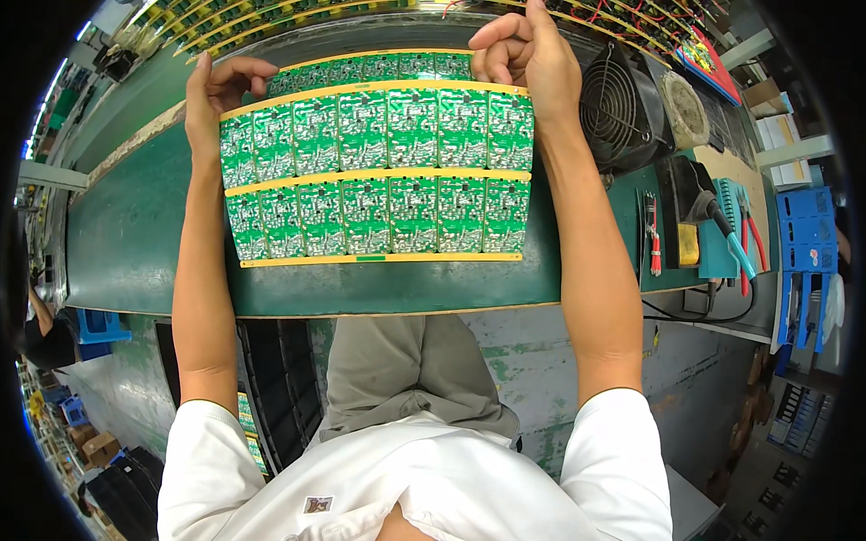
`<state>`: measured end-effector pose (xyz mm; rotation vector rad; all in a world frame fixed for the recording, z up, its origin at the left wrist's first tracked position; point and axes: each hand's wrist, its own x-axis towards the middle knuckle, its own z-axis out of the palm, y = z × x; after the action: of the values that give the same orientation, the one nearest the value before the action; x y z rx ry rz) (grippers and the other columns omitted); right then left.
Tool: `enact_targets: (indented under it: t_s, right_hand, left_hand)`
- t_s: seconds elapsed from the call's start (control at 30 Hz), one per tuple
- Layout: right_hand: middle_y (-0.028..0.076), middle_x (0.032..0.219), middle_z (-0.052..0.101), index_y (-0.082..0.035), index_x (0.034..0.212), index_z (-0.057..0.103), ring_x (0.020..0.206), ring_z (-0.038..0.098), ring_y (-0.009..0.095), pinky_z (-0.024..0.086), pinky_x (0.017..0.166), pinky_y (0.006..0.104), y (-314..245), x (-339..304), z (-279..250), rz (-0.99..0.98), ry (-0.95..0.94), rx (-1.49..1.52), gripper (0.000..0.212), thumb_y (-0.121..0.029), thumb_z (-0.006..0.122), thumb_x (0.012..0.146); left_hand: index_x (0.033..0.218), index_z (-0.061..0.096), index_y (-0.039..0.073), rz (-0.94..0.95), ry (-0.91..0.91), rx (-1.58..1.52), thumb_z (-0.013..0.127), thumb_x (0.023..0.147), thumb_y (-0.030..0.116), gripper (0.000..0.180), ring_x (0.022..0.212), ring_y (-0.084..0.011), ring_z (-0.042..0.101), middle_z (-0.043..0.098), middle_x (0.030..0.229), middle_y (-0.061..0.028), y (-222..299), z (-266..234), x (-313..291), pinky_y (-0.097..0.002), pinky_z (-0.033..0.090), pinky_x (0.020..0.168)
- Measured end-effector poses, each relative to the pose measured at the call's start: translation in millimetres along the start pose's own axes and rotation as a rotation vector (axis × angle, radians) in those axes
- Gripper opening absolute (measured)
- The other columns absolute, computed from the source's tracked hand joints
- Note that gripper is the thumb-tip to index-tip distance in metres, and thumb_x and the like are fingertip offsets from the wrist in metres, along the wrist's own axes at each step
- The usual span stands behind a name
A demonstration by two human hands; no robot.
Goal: Inspecting and organizing stacks of printed circuit boards on an assembly line conveyor.
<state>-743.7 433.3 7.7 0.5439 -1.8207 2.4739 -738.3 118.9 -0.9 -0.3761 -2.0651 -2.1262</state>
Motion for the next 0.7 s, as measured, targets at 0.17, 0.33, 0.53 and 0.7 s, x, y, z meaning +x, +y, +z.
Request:
enact_targets:
  t_s: [0.17, 0.33, 0.53, 0.7]
  right_hand:
    - [0.002, 0.04, 0.036, 0.0, 0.076, 0.063, 0.042, 0.039, 0.014, 0.029, 0.043, 0.0216, 3.8, 1.1, -8.4, 0.003, -0.01, 0.02, 0.06, -0.038, 0.026, 0.104]
    - [0.001, 0.04, 0.035, -0.001, 0.076, 0.063, 0.043, 0.039, 0.013, 0.027, 0.043, 0.0214, 6.9, 2.2, -11.0, 0.008, 0.014, 0.018, 0.059, -0.039, 0.026, 0.104]
    - [0.001, 0.04, 0.034, -0.002, 0.077, 0.063, 0.043, 0.038, 0.014, 0.027, 0.043, 0.0215, 7.6, 1.5, -9.5, -0.009, 0.003, 0.031, 0.059, -0.038, 0.026, 0.104]
    - [0.0, 0.04, 0.034, -0.002, 0.077, 0.063, 0.044, 0.038, 0.013, 0.027, 0.044, 0.0214, 10.8, 4.5, -16.7, -0.006, -0.005, 0.047, 0.058, -0.038, 0.026, 0.104]
  left_hand:
    - [0.089, 0.069, -0.002, 0.007, -0.022, -0.009, 0.027, 0.097, 0.049, 0.066, 0.072, -0.0118, 0.047, 0.053, 0.07, -0.0042, -2.5, -2.0, 1.0, -0.0244, 0.034, 0.07]
    - [0.089, 0.069, -0.002, -0.008, -0.025, 0.009, 0.026, 0.097, 0.049, 0.068, 0.071, -0.0118, 0.047, 0.052, 0.07, -0.0042, 2.3, 0.7, 0.0, -0.0242, 0.034, 0.069]
    - [0.089, 0.07, -0.002, -0.042, -0.021, 0.019, 0.024, 0.097, 0.05, 0.07, 0.07, -0.0121, 0.047, 0.053, 0.07, -0.0042, 7.8, 5.9, -0.8, -0.0243, 0.035, 0.068]
    - [0.089, 0.07, -0.002, 0.007, -0.041, 0.005, 0.027, 0.097, 0.048, 0.066, 0.069, -0.0109, 0.047, 0.053, 0.07, -0.0034, 6.8, 3.4, -1.5, -0.0233, 0.035, 0.066]
